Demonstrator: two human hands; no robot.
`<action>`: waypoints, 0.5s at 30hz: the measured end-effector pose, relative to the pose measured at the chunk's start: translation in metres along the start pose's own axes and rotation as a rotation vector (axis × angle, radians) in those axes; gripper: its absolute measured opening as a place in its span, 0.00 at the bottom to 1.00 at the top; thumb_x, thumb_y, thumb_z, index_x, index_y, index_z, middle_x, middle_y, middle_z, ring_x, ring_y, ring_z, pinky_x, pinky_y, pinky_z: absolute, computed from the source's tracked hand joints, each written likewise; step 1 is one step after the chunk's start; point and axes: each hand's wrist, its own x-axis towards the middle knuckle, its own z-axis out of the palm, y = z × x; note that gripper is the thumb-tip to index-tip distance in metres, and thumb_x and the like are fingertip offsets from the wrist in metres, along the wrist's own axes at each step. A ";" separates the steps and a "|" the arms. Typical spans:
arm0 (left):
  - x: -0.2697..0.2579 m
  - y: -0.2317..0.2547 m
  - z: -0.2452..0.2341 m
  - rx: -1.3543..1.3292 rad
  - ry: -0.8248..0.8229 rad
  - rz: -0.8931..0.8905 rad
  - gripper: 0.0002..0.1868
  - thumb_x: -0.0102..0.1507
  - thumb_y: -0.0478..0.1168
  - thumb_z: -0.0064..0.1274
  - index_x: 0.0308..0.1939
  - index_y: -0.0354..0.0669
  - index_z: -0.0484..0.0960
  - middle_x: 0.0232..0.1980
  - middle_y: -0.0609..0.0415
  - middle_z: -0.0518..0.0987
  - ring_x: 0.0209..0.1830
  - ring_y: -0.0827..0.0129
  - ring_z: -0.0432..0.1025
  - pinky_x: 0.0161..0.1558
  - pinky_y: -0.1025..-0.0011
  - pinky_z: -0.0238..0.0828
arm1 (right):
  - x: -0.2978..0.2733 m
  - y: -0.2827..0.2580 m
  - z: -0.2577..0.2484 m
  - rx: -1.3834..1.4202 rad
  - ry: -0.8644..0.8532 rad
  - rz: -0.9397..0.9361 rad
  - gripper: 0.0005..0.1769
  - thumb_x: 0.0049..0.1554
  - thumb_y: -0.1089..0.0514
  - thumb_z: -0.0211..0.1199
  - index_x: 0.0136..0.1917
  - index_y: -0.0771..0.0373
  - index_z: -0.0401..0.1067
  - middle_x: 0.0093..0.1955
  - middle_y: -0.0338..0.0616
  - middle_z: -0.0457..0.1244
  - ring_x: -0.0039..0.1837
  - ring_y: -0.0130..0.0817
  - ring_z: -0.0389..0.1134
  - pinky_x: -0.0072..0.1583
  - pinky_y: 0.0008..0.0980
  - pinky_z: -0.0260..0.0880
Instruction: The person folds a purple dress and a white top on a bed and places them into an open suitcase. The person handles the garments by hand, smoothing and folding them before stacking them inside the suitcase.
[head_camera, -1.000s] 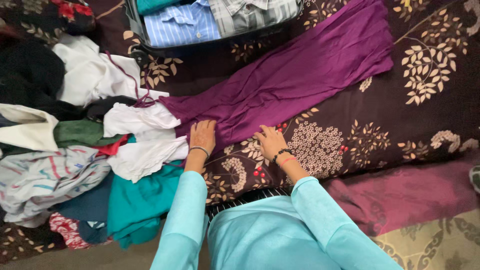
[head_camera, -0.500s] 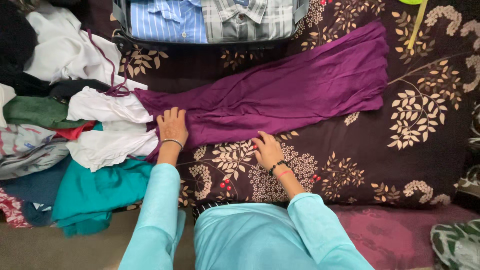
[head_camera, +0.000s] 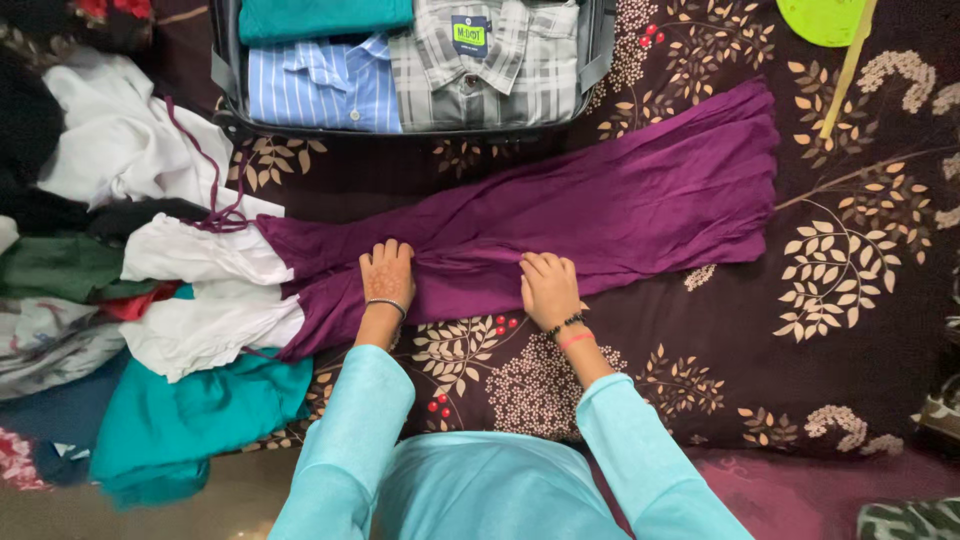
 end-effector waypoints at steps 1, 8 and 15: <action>0.003 0.001 -0.003 0.000 -0.006 0.004 0.12 0.57 0.37 0.56 0.44 0.50 0.78 0.46 0.55 0.74 0.50 0.59 0.68 0.50 0.57 0.60 | -0.005 0.001 -0.002 -0.006 0.024 -0.019 0.16 0.55 0.57 0.63 0.56 0.62 0.76 0.63 0.39 0.67 0.64 0.39 0.64 0.64 0.45 0.62; 0.020 0.045 -0.033 -0.236 -0.059 0.126 0.23 0.56 0.38 0.55 0.56 0.46 0.76 0.57 0.51 0.72 0.59 0.55 0.66 0.59 0.56 0.60 | -0.015 0.020 -0.031 0.184 -0.104 0.130 0.21 0.60 0.54 0.62 0.65 0.57 0.71 0.65 0.42 0.63 0.69 0.42 0.63 0.68 0.45 0.61; 0.046 0.122 -0.035 -0.245 -0.111 0.370 0.36 0.61 0.45 0.54 0.74 0.47 0.64 0.79 0.49 0.57 0.79 0.50 0.49 0.74 0.47 0.44 | 0.026 0.065 -0.053 -0.129 -0.111 0.254 0.35 0.58 0.45 0.60 0.77 0.48 0.59 0.82 0.45 0.47 0.80 0.46 0.47 0.73 0.59 0.47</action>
